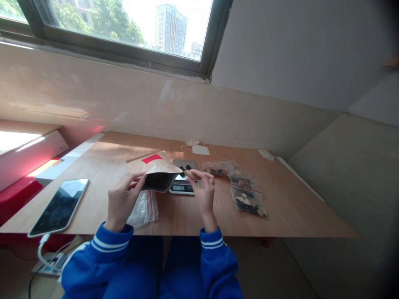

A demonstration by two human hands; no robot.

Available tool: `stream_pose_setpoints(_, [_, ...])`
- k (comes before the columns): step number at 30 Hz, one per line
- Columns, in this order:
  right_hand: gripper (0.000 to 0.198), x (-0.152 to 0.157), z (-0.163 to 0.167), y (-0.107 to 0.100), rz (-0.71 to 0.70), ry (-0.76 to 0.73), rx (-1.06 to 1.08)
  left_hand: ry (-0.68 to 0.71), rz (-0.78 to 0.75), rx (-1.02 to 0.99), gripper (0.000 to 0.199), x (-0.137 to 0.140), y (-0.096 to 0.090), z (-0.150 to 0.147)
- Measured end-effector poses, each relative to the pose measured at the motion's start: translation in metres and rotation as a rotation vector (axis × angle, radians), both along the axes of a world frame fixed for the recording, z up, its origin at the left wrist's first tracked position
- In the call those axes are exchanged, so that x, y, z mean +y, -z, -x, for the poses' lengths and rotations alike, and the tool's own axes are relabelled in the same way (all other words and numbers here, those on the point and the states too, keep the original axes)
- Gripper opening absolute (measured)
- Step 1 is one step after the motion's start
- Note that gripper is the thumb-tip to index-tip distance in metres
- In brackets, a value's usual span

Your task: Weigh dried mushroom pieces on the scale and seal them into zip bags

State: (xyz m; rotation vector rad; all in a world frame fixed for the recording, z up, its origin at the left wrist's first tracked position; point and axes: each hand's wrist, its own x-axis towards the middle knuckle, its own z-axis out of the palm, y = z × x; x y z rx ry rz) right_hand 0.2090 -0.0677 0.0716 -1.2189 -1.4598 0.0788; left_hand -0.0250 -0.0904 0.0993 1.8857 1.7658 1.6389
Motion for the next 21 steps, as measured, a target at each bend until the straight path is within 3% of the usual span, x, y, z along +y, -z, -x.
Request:
stream_pose_setpoints(5, [0.016,0.042,-0.026,0.043,0.221,-0.106,-0.007,0.020,0.003,-0.011,0.022,-0.002,-0.002,0.000])
stream_pose_setpoints(9, [0.019,0.060,-0.032,0.053,0.261,-0.219,-0.053,0.034,0.013,-0.014,0.021,-0.003,-0.002,0.001])
stream_pose_setpoints(15, [0.032,0.061,-0.035,0.046,0.204,-0.284,-0.165,0.049,0.011,-0.008,0.020,-0.003,-0.001,0.001])
stream_pose_setpoints(21, [0.034,0.012,-0.007,0.013,-0.050,-0.182,-0.169,0.058,0.007,-0.013,0.019,-0.004,-0.001,-0.002])
